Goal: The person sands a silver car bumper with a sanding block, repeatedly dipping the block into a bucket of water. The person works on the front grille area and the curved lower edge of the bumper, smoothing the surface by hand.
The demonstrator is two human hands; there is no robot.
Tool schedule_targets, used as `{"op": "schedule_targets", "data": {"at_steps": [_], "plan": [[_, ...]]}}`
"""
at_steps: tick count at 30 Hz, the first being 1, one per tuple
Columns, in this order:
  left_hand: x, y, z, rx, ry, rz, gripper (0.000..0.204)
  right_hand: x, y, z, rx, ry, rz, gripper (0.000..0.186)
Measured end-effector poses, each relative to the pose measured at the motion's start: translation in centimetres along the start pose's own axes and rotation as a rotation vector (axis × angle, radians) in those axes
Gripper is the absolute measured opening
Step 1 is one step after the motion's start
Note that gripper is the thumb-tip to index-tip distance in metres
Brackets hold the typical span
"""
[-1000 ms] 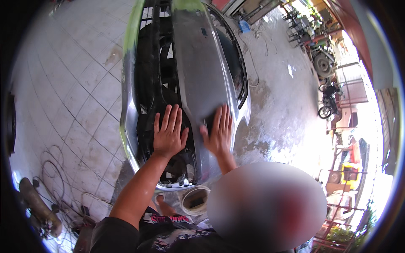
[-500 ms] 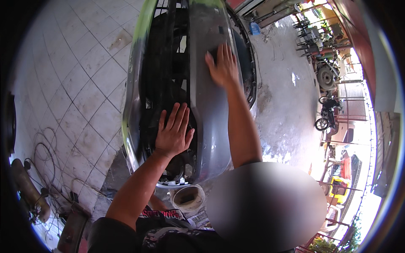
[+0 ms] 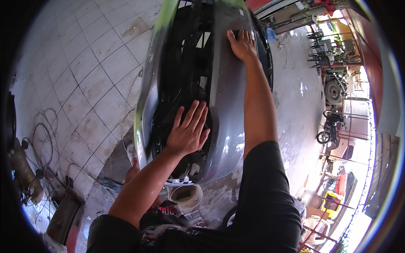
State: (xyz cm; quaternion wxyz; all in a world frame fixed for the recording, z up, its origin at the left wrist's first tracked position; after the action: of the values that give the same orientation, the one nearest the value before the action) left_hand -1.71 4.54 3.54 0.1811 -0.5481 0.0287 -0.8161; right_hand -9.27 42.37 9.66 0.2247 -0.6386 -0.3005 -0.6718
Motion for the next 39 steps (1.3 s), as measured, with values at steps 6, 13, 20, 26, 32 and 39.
{"op": "schedule_targets", "data": {"at_steps": [6, 13, 20, 26, 32, 39], "plan": [[-0.3, 1.8, -2.0, 0.066, 0.025, -0.028, 0.066, -7.0, 21.7, -5.2, 0.399, 0.036, 0.019, 0.094], [-0.5, 1.5, -1.2, 0.026, 0.015, -0.049, 0.068, -5.8, 21.4, -3.2, 0.548, 0.04, 0.0, 0.086], [-0.1, 0.4, 0.2, -0.021, 0.03, -0.025, 0.067, -1.9, 3.9, -5.1, 0.268, -0.008, 0.052, 0.081], [-0.3, 1.5, -1.8, 0.032, 0.036, -0.028, 0.067, -6.8, 28.0, -7.0, 0.498, 0.04, -0.021, 0.098], [-0.5, 1.7, -1.4, 0.012, 0.026, -0.015, 0.066, -4.2, 11.2, -5.7, 0.462, -0.016, 0.05, 0.069], [-0.1, 0.9, -1.0, -0.002, 0.042, -0.005, 0.066, -3.4, 4.5, -6.3, 0.354, -0.041, 0.054, 0.077]]}}
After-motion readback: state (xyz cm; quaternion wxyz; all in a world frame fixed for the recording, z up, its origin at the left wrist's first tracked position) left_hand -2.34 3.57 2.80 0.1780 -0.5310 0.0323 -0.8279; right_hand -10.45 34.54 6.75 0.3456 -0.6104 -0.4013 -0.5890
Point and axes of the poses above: each hand's wrist, its own y-axis away from the middle knuckle, its own x-axis out of the back of the hand, z = x × y, the point moved 6 cm from there along -y, towards the middle knuckle, and after that the axes turned 8 degrees about -z, right-handed, at the moved point
